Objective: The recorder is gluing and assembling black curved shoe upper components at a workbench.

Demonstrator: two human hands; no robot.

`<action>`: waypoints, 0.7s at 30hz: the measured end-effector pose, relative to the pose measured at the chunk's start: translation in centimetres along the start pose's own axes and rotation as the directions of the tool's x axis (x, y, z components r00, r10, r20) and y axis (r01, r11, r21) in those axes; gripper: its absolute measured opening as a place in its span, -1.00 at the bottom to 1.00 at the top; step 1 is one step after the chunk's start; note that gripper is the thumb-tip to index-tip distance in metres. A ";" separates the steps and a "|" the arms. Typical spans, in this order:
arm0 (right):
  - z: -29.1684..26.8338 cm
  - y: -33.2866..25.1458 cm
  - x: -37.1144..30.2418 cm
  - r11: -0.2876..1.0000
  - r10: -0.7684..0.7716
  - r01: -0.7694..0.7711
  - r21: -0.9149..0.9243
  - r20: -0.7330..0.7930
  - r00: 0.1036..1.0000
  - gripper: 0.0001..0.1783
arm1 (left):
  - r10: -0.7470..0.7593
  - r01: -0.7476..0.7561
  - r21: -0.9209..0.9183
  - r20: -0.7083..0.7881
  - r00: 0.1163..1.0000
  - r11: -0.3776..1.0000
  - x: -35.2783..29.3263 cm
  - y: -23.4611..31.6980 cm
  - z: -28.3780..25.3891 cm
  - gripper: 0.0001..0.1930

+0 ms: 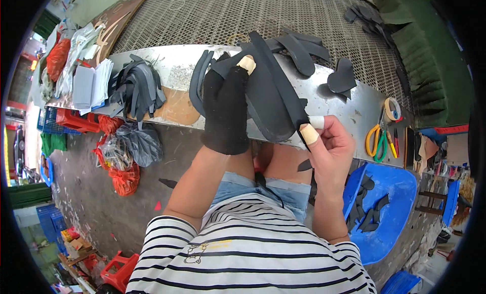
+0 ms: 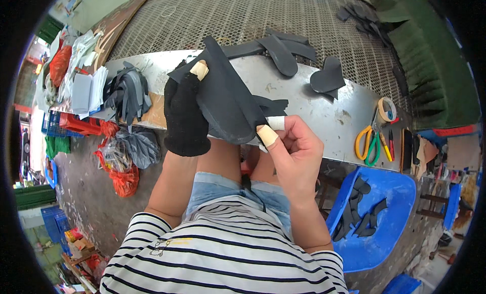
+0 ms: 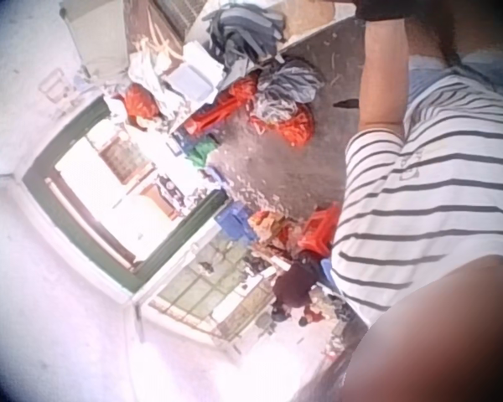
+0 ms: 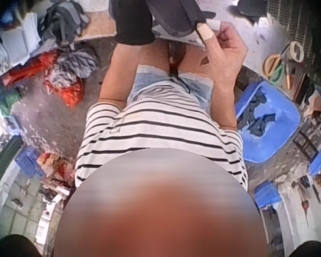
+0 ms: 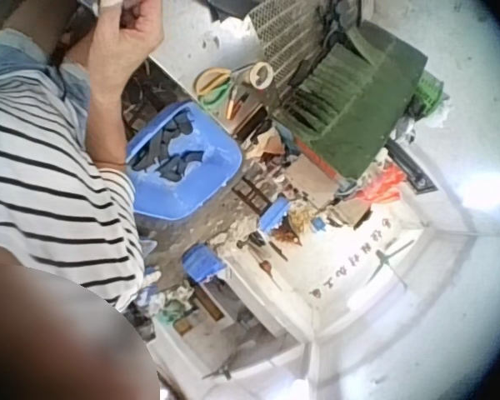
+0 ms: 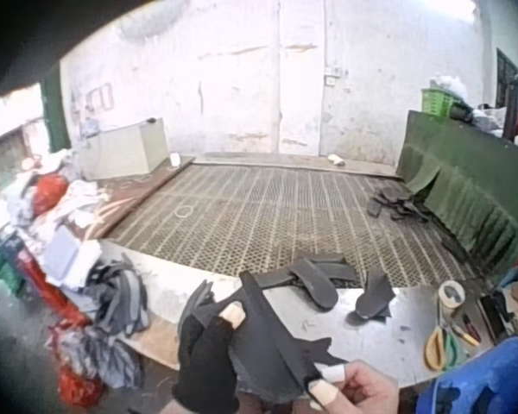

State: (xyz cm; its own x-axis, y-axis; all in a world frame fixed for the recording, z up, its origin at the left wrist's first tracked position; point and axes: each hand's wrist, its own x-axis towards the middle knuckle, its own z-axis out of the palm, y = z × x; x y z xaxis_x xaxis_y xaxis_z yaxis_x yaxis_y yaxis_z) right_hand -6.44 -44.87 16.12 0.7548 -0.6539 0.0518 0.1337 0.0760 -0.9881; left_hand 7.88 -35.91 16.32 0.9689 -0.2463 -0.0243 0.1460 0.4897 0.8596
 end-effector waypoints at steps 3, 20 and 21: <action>-0.5 0.0 0.1 1.000 -0.023 0.022 0.007 0.027 0.999 -0.90 | 0.019 -0.018 -0.016 0.027 0.999 1.000 0.1 -0.2 -0.6 -0.76; -1.2 0.5 1.3 0.984 -0.060 0.086 -0.154 0.167 0.984 -0.38 | -0.077 0.044 0.131 0.255 0.964 0.990 -1.1 0.9 0.5 -0.76; -1.1 0.5 1.6 0.984 -0.066 0.091 -0.154 0.162 0.985 -0.38 | -0.125 0.100 0.114 0.235 0.964 0.988 -1.5 0.9 0.5 -0.76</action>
State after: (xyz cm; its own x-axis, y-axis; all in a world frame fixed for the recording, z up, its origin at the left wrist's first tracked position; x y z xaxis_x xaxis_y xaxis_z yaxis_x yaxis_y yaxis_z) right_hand -5.87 -46.67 15.53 0.8382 -0.5272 0.1396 0.1016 -0.1004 -0.9897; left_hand 6.43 -35.51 17.44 0.8689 -0.4948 -0.0107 0.2185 0.3639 0.9054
